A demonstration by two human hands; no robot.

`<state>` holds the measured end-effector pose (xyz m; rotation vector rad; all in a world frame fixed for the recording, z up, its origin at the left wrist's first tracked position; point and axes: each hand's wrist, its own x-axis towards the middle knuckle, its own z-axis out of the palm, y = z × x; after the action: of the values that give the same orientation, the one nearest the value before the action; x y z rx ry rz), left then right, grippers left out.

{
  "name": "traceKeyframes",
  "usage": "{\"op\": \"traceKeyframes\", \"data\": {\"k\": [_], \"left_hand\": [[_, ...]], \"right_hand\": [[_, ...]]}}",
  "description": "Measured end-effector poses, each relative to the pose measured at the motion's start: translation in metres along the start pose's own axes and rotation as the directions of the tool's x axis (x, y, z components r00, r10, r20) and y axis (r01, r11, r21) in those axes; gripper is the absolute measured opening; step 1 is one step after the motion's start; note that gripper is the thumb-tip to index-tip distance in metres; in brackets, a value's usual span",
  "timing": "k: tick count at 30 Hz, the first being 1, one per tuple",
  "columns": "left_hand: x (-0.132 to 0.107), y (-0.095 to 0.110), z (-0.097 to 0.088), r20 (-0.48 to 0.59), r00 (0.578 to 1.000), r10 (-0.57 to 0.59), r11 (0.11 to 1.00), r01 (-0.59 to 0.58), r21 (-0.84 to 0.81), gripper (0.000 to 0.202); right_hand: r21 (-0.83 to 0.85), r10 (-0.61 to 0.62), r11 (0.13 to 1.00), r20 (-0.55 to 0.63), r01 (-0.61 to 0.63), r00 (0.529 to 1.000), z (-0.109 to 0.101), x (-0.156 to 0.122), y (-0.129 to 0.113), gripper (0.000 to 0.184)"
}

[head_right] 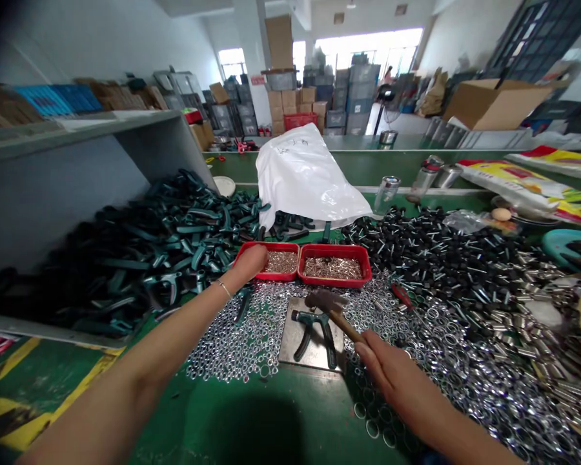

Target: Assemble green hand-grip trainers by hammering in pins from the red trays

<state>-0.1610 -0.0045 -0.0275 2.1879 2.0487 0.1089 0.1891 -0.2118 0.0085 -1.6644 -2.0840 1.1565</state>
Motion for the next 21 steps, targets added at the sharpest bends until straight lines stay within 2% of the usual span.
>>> {"op": "traceKeyframes", "data": {"k": [2,4,7,9,12,14,16,18,19,21], "left_hand": [[-0.003,-0.006,0.005,-0.059,0.998,-0.010,0.999,0.007,-0.048,0.025],[-0.005,-0.013,0.005,-0.120,0.993,-0.016,0.994,0.002,-0.111,0.020],[-0.004,-0.018,0.003,-0.206,0.978,-0.008,0.975,-0.038,-0.219,0.021],[-0.004,-0.016,0.000,-0.258,0.966,0.006,0.954,-0.083,-0.287,0.019],[-0.012,-0.001,-0.002,-0.313,0.949,0.041,0.914,-0.162,-0.372,0.017],[-0.027,0.015,0.000,-0.322,0.945,0.056,0.817,-0.229,-0.530,0.015],[-0.048,0.032,0.004,-0.274,0.960,0.057,0.609,-0.251,-0.752,0.014],[-0.069,0.049,0.011,-0.169,0.983,0.077,0.390,-0.186,-0.902,0.015],[-0.079,0.056,0.015,-0.108,0.989,0.102,0.342,-0.137,-0.930,0.015],[-0.093,0.069,0.022,-0.009,0.988,0.153,0.335,-0.061,-0.940,0.014]], "right_hand": [[-0.054,0.008,0.999,0.069,-0.004,0.998,-0.003,0.010,-0.003,0.046],[-0.018,0.018,1.000,0.126,-0.015,0.992,-0.006,0.016,-0.004,0.048],[0.001,0.005,1.000,0.038,-0.006,0.999,-0.007,0.018,-0.003,0.048],[-0.043,0.005,0.999,0.034,-0.003,0.999,-0.006,0.020,-0.001,0.046],[-0.025,0.043,0.999,0.149,-0.039,0.988,-0.005,0.026,0.003,0.048],[-0.006,0.055,0.998,0.140,-0.055,0.989,-0.004,0.031,0.009,0.050],[-0.043,0.052,0.998,0.083,-0.049,0.995,-0.004,0.034,0.014,0.049],[-0.082,0.043,0.996,0.066,-0.037,0.997,-0.003,0.034,0.019,0.048],[-0.081,0.036,0.996,0.075,-0.030,0.997,-0.002,0.033,0.021,0.048],[-0.034,0.032,0.999,0.099,-0.029,0.995,0.001,0.028,0.023,0.049]]}}
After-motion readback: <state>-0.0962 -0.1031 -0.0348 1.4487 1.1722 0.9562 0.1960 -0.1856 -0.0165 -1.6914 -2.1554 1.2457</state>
